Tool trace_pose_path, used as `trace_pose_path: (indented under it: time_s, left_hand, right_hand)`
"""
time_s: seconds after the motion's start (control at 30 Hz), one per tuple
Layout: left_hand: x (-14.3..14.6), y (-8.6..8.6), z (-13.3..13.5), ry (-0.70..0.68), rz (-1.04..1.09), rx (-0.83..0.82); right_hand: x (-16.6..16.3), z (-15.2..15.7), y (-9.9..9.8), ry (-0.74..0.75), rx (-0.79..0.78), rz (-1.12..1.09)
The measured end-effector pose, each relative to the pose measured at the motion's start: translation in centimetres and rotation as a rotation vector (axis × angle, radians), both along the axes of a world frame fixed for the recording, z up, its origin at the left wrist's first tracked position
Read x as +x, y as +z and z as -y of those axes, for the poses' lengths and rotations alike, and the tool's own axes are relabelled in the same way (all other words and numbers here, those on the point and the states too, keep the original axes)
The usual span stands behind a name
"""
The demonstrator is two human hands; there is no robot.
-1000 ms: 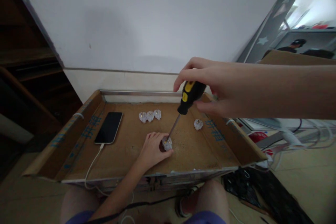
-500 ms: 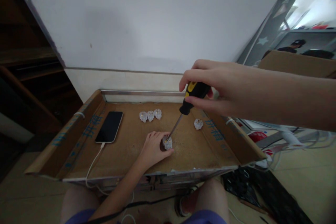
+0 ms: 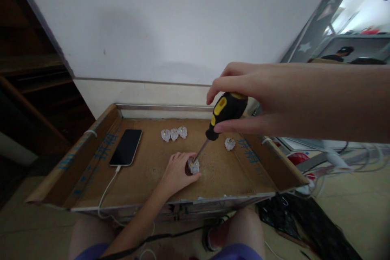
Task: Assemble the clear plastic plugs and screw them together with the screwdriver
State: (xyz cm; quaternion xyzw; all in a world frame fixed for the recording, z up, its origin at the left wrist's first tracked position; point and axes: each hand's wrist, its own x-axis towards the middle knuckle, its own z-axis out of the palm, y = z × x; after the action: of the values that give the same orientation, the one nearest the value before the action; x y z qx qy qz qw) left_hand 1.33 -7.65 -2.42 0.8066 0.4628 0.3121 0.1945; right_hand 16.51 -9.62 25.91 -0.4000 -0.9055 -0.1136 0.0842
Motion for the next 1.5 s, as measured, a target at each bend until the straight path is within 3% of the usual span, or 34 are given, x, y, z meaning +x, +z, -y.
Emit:
trace_pose_path:
  time_s: [0.37, 0.57, 0.67, 0.83, 0.93, 1.0, 1.1, 1.2, 1.3, 1.43, 1.5]
  left_hand:
    - [0.0, 0.1, 0.0, 0.017, 0.005, -0.029]
    - [0.1, -0.2, -0.4, 0.077, 0.019, -0.039]
    - [0.2, -0.5, -0.6, 0.084, 0.03, -0.043]
    - [0.4, -0.6, -0.4, 0.118, 0.019, -0.028]
    - [0.4, -0.5, -0.2, 0.121, 0.004, -0.027]
    - [0.4, -0.5, -0.2, 0.108, -0.003, -0.022]
    - [0.3, -0.4, -0.1, 0.091, -0.009, -0.006]
    - [0.1, -0.3, 0.0, 0.082, -0.006, 0.008]
    - [0.1, -0.1, 0.1, 0.091, 0.009, 0.017]
    - [0.0, 0.2, 0.2, 0.083, 0.031, 0.008]
    - [-0.1, 0.2, 0.1, 0.078, 0.036, 0.001]
  right_hand:
    - [0.4, -1.5, -0.8, 0.032, -0.055, -0.114]
    - [-0.6, -1.6, -2.9, 0.115, 0.003, -0.373]
    - [-1.8, -2.1, -4.4, 0.16, -0.057, -0.63]
    - [-2.8, -3.5, -6.6, 0.226, -0.201, -1.327]
    - [-2.2, -4.1, -7.2, 0.286, -0.338, -1.436]
    - [-1.7, -4.3, -7.4, 0.197, -0.256, -1.42]
    - [-1.1, -4.0, -7.1, -0.027, 0.099, -1.25]
    - [-0.8, -3.0, -6.6, -0.037, 0.239, -1.05]
    - [-1.0, -2.3, -6.3, 0.083, 0.048, -1.083]
    - [-1.5, -2.3, -6.3, 0.195, -0.29, -1.327]
    - [-1.7, -2.4, -6.4, 0.213, -0.383, -1.412]
